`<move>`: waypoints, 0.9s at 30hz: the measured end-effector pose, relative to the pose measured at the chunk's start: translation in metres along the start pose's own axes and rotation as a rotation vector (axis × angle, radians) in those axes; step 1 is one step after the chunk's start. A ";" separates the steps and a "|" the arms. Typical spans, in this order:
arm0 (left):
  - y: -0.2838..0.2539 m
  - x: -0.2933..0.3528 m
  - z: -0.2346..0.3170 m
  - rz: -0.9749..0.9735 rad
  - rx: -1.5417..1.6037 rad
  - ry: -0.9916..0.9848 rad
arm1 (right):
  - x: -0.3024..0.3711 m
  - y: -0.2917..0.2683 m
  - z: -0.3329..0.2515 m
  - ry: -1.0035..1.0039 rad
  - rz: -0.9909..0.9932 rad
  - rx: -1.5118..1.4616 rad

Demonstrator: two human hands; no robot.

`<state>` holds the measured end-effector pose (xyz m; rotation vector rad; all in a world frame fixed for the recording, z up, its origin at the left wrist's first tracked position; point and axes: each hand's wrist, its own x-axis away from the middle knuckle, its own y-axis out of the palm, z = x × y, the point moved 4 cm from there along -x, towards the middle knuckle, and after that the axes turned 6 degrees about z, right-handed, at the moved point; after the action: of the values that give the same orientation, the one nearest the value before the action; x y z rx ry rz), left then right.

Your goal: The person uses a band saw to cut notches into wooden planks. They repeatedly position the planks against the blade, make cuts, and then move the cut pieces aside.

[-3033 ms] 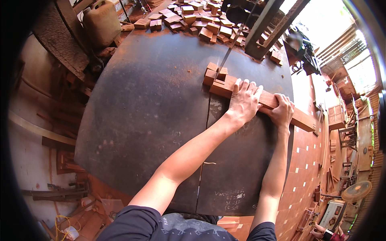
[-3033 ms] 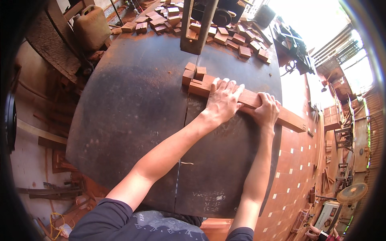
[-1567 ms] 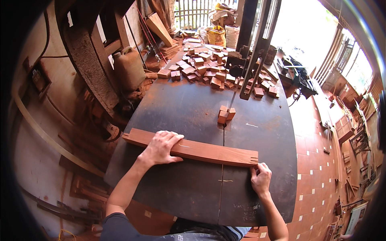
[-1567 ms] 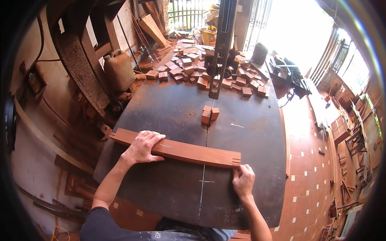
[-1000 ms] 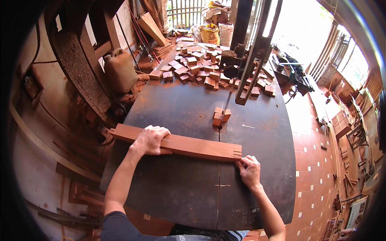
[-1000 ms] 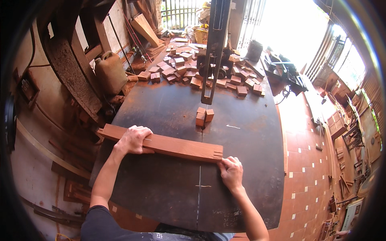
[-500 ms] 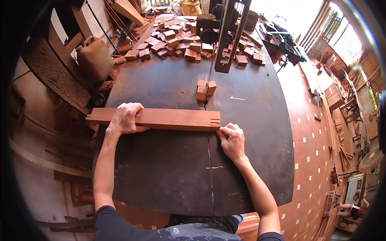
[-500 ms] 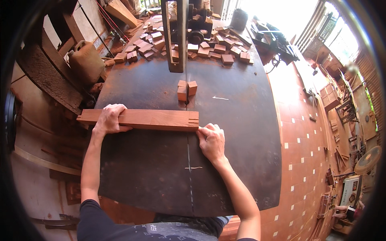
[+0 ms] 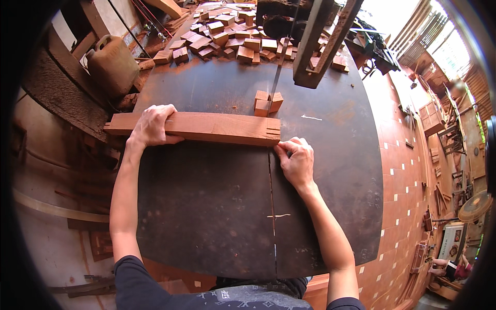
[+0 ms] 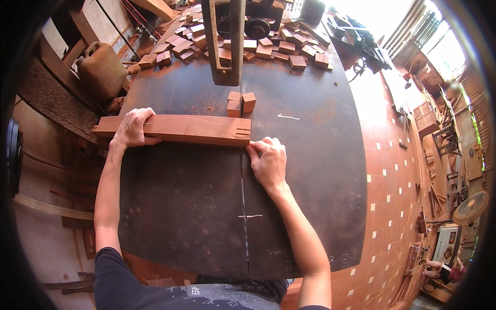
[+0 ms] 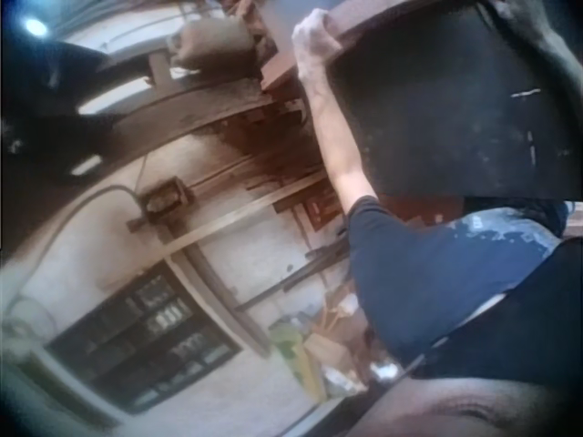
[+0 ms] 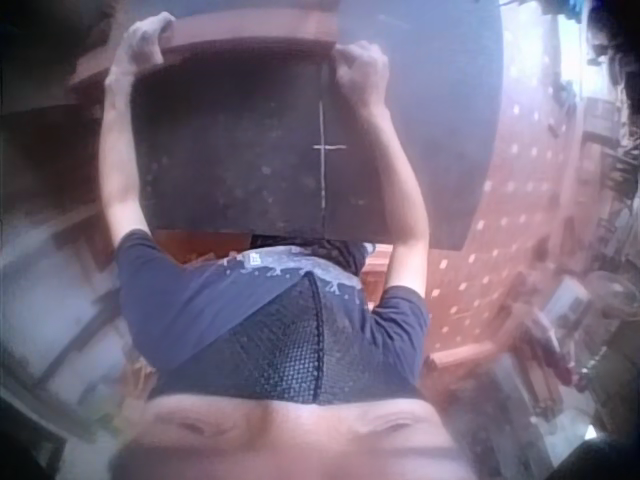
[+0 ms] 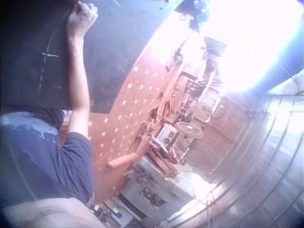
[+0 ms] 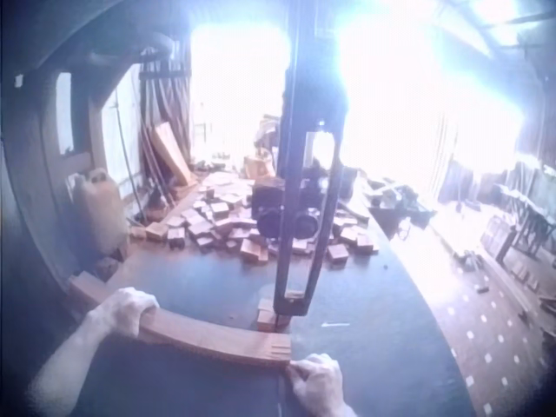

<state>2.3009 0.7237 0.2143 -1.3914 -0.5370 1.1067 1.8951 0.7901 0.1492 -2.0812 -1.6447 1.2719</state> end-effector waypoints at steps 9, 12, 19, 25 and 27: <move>0.004 -0.009 -0.005 0.005 -0.008 0.014 | -0.005 0.005 0.003 0.046 0.016 -0.018; 0.005 -0.009 -0.007 0.018 -0.008 0.023 | -0.005 0.005 0.003 0.049 0.010 -0.013; 0.005 -0.012 -0.006 0.006 -0.011 0.007 | -0.005 0.006 0.004 0.052 0.025 0.000; 0.007 -0.011 -0.009 -0.005 0.008 -0.005 | -0.006 0.005 0.002 0.078 0.019 -0.007; 0.006 -0.012 -0.008 -0.019 -0.016 -0.018 | -0.006 0.006 0.004 0.079 0.020 -0.010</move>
<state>2.3004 0.7083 0.2111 -1.3881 -0.5723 1.1029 1.8965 0.7814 0.1459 -2.1305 -1.6034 1.1740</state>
